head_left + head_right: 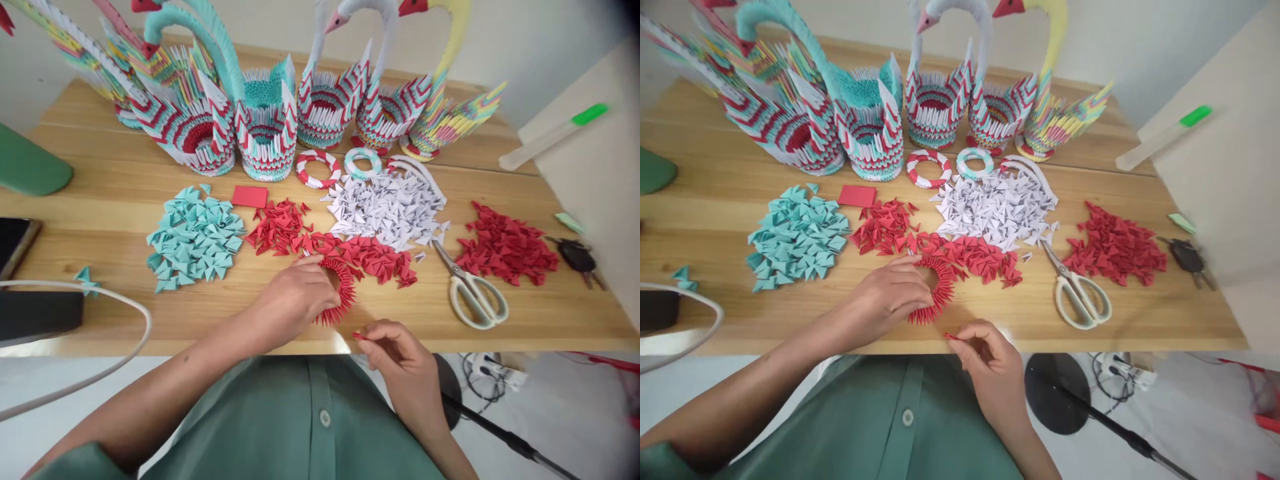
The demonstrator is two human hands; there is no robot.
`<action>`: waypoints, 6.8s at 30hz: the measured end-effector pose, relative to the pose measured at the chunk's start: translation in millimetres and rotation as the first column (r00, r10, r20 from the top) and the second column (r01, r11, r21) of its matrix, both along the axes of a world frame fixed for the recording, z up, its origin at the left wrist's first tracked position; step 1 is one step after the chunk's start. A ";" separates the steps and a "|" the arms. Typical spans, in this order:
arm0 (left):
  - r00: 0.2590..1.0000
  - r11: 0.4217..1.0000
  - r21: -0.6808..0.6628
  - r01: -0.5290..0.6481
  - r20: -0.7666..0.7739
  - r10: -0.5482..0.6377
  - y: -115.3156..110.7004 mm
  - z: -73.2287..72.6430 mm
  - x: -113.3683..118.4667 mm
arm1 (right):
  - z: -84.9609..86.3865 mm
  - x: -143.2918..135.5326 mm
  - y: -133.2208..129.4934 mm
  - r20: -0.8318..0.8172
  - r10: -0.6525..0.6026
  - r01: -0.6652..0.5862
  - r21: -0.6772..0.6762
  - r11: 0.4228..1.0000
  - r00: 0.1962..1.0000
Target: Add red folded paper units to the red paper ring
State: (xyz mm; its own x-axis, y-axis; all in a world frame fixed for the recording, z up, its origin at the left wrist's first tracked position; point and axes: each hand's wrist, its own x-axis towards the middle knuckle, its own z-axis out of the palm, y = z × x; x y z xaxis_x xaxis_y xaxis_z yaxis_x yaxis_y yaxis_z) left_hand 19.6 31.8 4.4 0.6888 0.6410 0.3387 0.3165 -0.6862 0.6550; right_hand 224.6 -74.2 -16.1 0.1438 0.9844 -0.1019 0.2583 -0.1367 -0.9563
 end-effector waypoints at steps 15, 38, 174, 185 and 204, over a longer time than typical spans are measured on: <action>0.988 0.995 -0.073 -0.061 0.140 0.071 -2.7 -6.9 6.8 | -3.1 -5.3 6.3 0.061 -0.049 0.045 0.064 0.997 0.997; 0.980 0.994 -0.064 -0.087 0.173 0.097 -4.9 -11.7 8.9 | -4.4 -6.1 6.5 0.124 -0.034 0.021 0.110 0.994 0.992; 0.995 0.995 0.056 -0.083 0.053 0.081 -15.0 -22.1 1.9 | -12.1 -10.2 32.6 0.628 0.059 -0.309 0.297 0.903 0.776; 0.997 0.995 0.056 -0.081 0.017 0.081 -13.0 -20.0 0.4 | -11.9 -5.8 31.7 0.622 0.099 -0.343 0.285 0.895 0.777; 0.998 0.999 0.024 -0.041 0.048 0.040 -13.3 -22.0 1.7 | -13.3 -15.5 34.3 0.667 0.036 -0.289 0.272 0.918 0.744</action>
